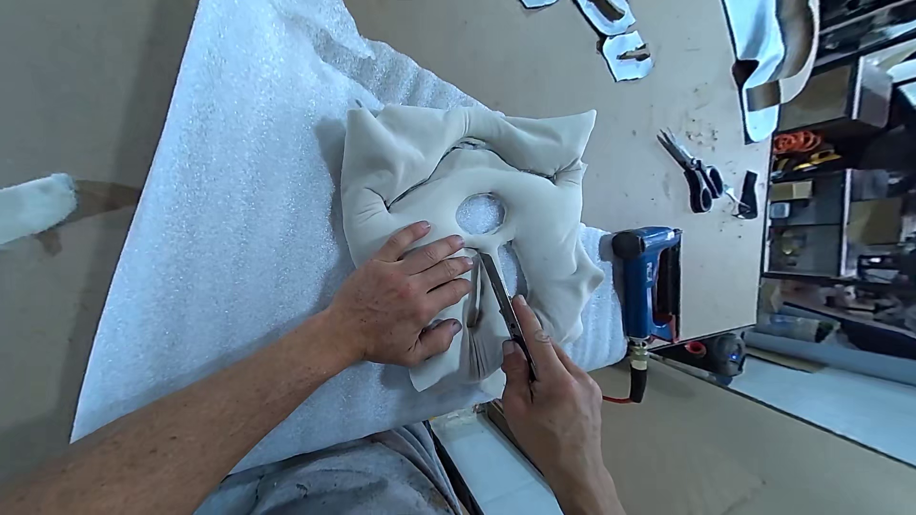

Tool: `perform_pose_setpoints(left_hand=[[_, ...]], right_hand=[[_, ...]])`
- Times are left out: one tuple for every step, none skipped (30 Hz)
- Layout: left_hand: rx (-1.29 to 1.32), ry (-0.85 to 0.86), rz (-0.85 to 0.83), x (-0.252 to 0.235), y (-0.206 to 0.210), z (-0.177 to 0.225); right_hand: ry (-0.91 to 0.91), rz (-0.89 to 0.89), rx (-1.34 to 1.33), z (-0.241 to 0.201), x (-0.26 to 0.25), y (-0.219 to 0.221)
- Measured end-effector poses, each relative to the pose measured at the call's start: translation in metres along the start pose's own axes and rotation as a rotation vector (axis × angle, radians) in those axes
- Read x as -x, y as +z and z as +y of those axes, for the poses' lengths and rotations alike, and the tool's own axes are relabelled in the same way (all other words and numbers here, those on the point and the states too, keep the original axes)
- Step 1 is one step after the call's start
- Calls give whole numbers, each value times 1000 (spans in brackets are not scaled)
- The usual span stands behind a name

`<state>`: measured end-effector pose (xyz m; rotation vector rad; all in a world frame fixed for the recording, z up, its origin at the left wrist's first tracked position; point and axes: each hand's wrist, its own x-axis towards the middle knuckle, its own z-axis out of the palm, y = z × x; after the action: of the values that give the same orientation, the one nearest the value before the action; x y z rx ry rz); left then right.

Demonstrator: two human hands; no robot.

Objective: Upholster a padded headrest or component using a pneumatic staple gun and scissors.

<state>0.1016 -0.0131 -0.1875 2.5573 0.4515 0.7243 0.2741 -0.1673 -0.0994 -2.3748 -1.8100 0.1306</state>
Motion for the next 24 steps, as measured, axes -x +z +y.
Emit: perform_pose_setpoints(left_hand=[[-2,2,0,0,0,0],[-6,4,0,-1,0,0],[-6,4,1,-1,0,0],[-3,2,2,0,0,1],[-1,0,4,0,0,1],[2,-2,4,0,0,1],[5,-3,1,0,0,1],[5,-4,-1,0,0,1],[5,-6,-4,-1,0,1],[4,-9,-6,-1,0,1],[0,-11,-5,-1,0,2],[-6,-14,-4,-2,0,2],[-10,-22,-2,-2,0,2],[-14,-32,3,-3,1,2],[-18,-44,8,-3,1,3],[-20,-52,9,-4,2,4],[-23,-58,8,-4,3,5],[-29,-61,12,-4,3,4],[-36,-62,14,-4,4,4],[-40,-65,15,-3,4,4],[-42,-67,15,-3,4,5],[-41,-69,10,-3,3,6],[-47,-67,10,-4,3,6],[-57,-62,15,-4,3,4]], right_hand=[[0,-6,-1,0,0,0],[1,-8,-2,1,-1,-1],[1,-10,-7,2,-1,-1],[1,-14,-14,2,0,-1],[2,-18,-21,2,0,-1],[6,-22,-25,2,0,-2],[12,-29,-27,1,0,-3],[16,-36,-24,0,-1,-3],[18,-43,-16,-1,-2,-5],[19,-49,-5,-4,-3,-6],[17,-51,8,-6,-4,-7],[11,-54,24,-8,-6,-9],[4,-57,41,-11,-8,-9],[-4,-59,59,-13,-10,-10],[-10,-63,71,-15,-10,-11],[-8,-69,80,-16,-10,-13],[-2,-72,89,-17,-11,-14],[3,-73,100,-18,-12,-14],[3,-75,114,-20,-14,-13],[-2,-78,129,-23,-15,-12],[-4,-81,141,-25,-14,-13],[-1,-86,148,-26,-13,-14],[1,-90,148,-26,-13,-16],[0,-91,146,-27,-16,-15]])
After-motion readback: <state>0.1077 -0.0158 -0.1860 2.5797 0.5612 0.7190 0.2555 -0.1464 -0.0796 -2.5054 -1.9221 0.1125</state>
